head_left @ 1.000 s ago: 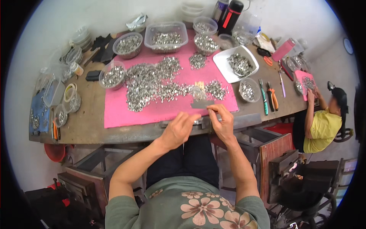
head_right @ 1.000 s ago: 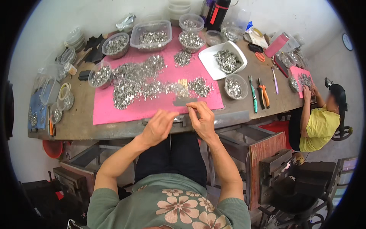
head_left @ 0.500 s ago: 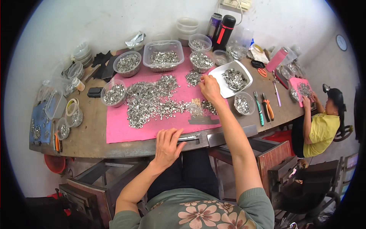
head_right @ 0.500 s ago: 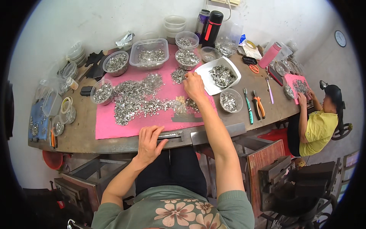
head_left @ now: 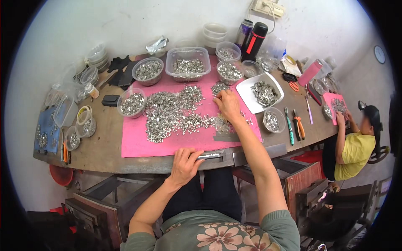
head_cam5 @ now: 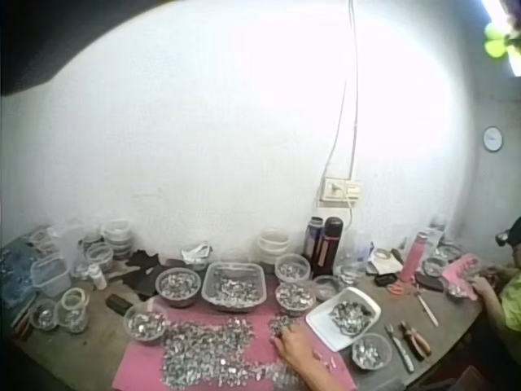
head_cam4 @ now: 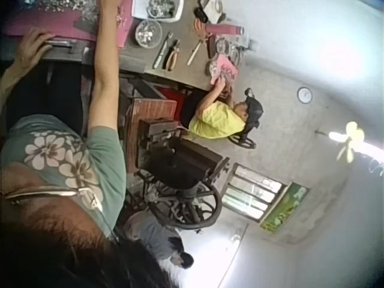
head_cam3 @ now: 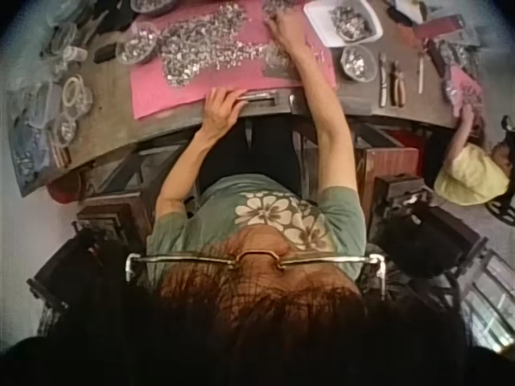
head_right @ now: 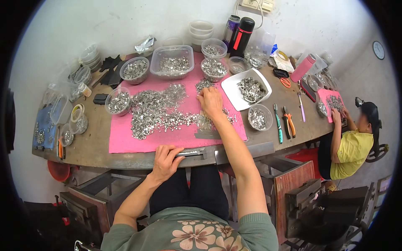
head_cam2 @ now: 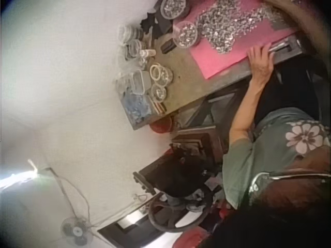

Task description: The person puts on eyeglasses, arranges metal pieces into a metal fixture by hand, and presses them using a manual press machine. The person then returns to the workbench and sorts metal pieces into plastic containers by hand.

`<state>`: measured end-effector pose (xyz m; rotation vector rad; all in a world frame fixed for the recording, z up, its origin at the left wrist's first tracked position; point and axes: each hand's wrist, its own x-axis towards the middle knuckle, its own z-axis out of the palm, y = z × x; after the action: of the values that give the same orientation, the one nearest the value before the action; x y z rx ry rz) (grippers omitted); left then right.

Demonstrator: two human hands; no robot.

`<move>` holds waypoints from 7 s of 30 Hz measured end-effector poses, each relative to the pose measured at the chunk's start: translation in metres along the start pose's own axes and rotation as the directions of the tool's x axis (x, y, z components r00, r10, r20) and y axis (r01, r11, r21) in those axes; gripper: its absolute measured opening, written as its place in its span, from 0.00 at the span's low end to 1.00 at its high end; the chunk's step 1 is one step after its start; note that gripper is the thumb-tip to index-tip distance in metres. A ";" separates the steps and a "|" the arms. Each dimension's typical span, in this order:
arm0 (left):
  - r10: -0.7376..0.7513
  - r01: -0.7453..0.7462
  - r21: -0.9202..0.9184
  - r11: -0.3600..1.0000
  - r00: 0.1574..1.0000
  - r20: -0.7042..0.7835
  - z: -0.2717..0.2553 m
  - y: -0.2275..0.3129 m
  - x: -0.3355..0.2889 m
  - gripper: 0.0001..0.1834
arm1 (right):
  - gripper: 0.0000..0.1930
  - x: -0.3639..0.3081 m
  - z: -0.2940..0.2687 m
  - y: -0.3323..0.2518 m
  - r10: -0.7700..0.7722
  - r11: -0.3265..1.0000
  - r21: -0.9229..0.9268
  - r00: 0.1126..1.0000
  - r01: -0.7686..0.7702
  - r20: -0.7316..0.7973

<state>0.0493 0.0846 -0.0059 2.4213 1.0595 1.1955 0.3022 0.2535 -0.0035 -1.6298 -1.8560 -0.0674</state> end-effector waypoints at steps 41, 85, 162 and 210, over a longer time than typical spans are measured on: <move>-0.001 0.000 -0.023 1.000 0.999 -0.034 0.004 -0.001 -0.003 0.19 | 0.09 -0.153 -0.082 -0.037 -0.166 0.980 0.118 0.985 0.161 0.040; -0.044 0.042 -0.057 0.997 0.999 -0.031 -0.007 0.002 -0.004 0.20 | 0.14 -0.181 -0.087 -0.079 -0.300 0.941 0.159 0.954 0.300 -0.023; -0.122 0.121 0.199 0.973 0.993 -0.011 -0.053 -0.062 0.014 0.07 | 0.04 -0.089 -0.052 -0.108 -0.329 0.930 0.282 0.874 0.234 0.357; -0.047 0.046 -0.015 0.999 0.992 -0.114 -0.022 0.003 -0.002 0.07 | 0.07 -0.150 -0.058 -0.137 -0.252 0.906 0.356 0.968 0.231 0.012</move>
<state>0.0332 0.0791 0.0082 2.3300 1.1310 1.3353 0.2053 0.0667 0.0182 -1.1640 -1.9730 0.1985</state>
